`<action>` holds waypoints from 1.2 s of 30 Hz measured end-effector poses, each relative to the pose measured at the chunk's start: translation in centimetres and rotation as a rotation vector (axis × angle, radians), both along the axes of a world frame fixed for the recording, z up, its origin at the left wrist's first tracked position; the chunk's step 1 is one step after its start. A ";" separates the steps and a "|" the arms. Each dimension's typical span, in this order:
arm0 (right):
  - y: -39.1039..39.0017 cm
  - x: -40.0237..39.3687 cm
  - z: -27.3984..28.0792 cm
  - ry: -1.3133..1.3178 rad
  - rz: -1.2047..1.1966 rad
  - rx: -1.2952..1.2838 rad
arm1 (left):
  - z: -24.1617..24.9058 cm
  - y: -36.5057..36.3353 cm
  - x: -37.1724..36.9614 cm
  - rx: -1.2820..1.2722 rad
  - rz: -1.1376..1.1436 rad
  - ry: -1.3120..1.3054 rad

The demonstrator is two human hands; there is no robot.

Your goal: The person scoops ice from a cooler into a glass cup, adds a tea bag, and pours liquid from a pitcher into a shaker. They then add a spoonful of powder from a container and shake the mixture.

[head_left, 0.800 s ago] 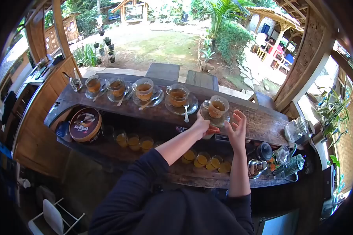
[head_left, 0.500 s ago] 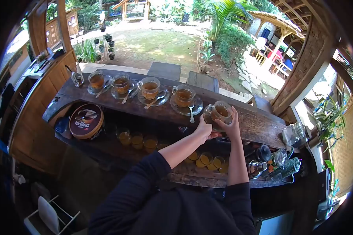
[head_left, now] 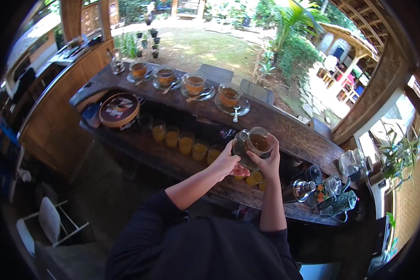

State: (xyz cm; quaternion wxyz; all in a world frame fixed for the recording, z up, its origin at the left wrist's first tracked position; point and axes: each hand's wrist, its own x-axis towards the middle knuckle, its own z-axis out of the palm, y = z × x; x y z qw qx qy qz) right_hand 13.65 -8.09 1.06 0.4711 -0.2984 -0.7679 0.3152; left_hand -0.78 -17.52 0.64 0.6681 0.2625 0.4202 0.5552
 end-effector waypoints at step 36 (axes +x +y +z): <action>-51.1 -46.5 -2.7 -0.073 1.503 -0.097 | -3.3 -58.6 -25.2 0.047 1.445 0.270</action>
